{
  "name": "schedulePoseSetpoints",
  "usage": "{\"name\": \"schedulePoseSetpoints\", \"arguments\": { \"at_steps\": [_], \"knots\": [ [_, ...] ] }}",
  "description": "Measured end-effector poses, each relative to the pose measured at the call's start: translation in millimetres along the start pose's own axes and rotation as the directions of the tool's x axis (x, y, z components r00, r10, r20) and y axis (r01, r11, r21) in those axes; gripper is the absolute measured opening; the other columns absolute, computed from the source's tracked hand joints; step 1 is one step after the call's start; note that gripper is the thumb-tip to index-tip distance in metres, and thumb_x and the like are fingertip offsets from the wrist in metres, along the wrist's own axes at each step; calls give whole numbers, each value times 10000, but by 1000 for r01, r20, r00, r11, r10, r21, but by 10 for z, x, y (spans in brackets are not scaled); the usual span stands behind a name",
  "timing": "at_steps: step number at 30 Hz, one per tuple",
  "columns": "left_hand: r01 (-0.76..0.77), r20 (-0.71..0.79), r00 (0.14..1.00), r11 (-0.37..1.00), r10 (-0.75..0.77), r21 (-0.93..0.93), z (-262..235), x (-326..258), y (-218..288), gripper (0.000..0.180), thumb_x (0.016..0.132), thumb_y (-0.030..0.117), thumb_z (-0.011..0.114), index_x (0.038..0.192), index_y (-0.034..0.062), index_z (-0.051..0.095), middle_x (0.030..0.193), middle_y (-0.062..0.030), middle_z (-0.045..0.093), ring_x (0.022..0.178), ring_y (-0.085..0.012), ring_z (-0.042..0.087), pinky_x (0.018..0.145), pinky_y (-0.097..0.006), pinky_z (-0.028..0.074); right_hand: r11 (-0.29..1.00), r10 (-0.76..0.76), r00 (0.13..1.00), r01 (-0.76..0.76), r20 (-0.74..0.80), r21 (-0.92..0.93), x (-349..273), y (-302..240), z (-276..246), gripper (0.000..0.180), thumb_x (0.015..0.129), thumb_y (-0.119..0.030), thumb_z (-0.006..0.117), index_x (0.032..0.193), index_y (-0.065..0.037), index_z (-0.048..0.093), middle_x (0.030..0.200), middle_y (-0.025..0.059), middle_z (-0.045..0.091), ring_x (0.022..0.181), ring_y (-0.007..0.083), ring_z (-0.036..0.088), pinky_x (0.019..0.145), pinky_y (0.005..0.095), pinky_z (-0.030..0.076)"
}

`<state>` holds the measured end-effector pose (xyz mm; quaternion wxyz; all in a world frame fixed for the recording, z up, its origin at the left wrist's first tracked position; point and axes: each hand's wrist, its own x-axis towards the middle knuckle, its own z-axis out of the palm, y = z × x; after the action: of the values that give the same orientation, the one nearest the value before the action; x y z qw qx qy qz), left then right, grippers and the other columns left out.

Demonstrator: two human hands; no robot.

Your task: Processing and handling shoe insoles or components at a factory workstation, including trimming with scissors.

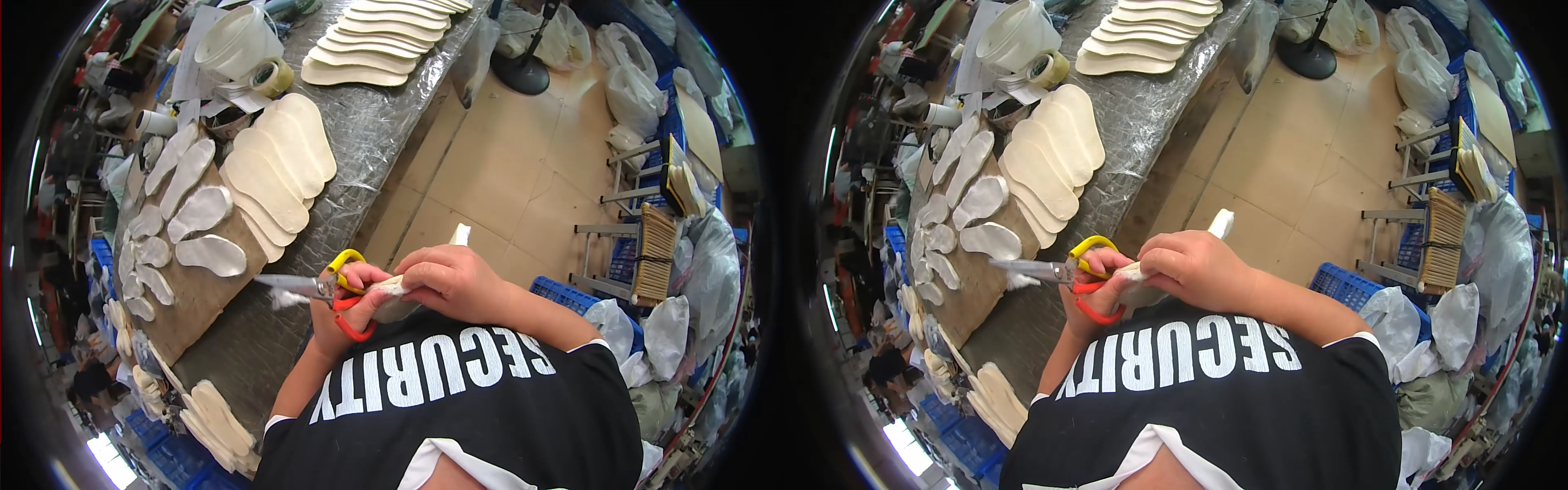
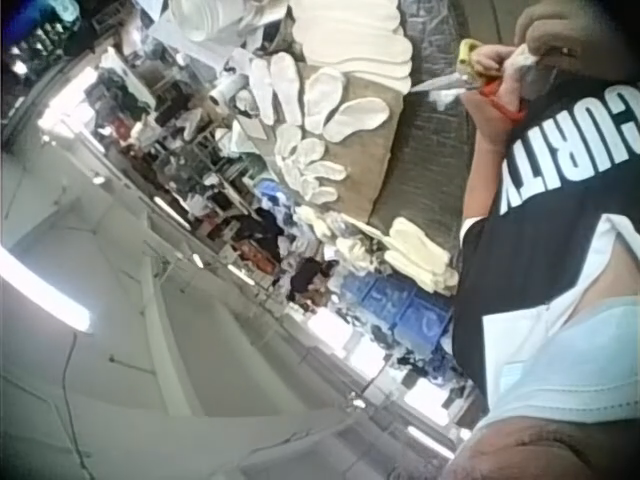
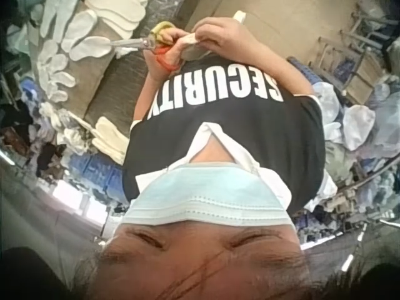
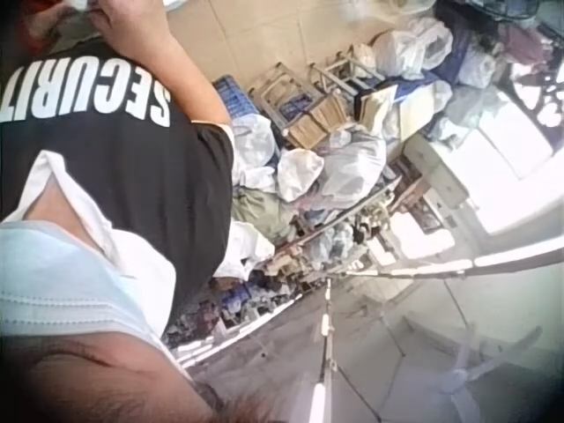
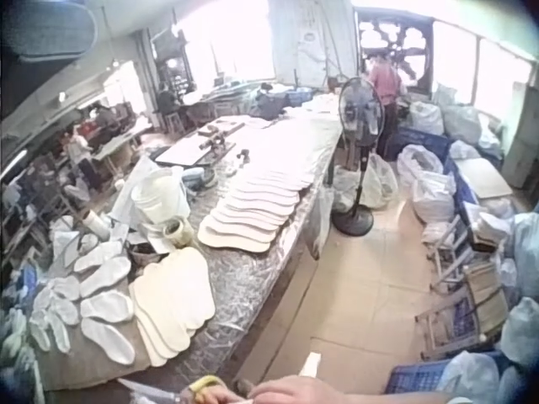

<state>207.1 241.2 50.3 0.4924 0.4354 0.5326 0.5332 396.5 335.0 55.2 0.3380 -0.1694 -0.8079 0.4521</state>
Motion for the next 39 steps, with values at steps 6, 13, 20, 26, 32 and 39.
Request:
{"name": "schedulePoseSetpoints", "arguments": {
  "at_steps": [6, 13, 20, 26, 32, 39],
  "knots": [
    [-135, 22, 991, 986, 134, 96, 8, -33, 75, 252, 818, -13, 688, 845, 36, 442, 900, -110, 646, 807, -152, 590, 751, -285, 468, 982, -146, 989, 145, 5, -120, 5, 32, 23, 197, 700, -30, 698, 856, -32, 578, 942, 103, 631, 799, 275, 647, 671, 369, 536],
    [-5, 11, 1000, 998, 4, 59, 21, -51, 71, 262, 828, -8, 662, 855, 52, 408, 933, -111, 631, 843, -154, 580, 756, -286, 466, 943, -317, 948, 310, -38, -122, -69, 192, 108, 228, 671, 51, 679, 857, -22, 571, 928, 122, 601, 780, 284, 634, 642, 359, 526],
    [-90, 51, 995, 993, 86, 81, 16, -117, 51, 273, 800, -32, 630, 886, 59, 387, 971, -125, 607, 824, -154, 555, 768, -283, 471, 859, -492, 871, 489, 21, -150, -55, 187, 90, 197, 699, 25, 661, 854, 12, 541, 909, 137, 568, 775, 304, 634, 592, 378, 533],
    [-26, 77, 997, 1000, 27, -18, 58, -116, 129, 297, 778, -34, 667, 894, 62, 412, 978, -124, 623, 808, -156, 574, 752, -274, 481, 825, -548, 837, 543, 16, -160, -59, 209, 119, 167, 734, 25, 650, 834, 34, 516, 910, 149, 558, 773, 323, 635, 578, 386, 540],
    [-213, 62, 976, 972, 207, 102, 74, -128, 71, 297, 778, -5, 696, 880, 79, 430, 886, -85, 650, 763, -151, 589, 706, -269, 458, 872, -489, 868, 484, -85, -72, -118, 186, 169, 165, 739, -96, 616, 814, 22, 528, 943, 166, 572, 809, 323, 617, 656, 395, 541],
    [-179, 81, 983, 969, 168, 169, -16, -142, 16, 259, 788, 14, 679, 855, 57, 433, 860, -96, 637, 714, -139, 558, 678, -271, 450, 976, -206, 961, 216, -186, 36, -76, 61, 190, 275, 682, -115, 751, 877, -27, 579, 909, 154, 612, 800, 304, 630, 691, 360, 530]
  ]
}}
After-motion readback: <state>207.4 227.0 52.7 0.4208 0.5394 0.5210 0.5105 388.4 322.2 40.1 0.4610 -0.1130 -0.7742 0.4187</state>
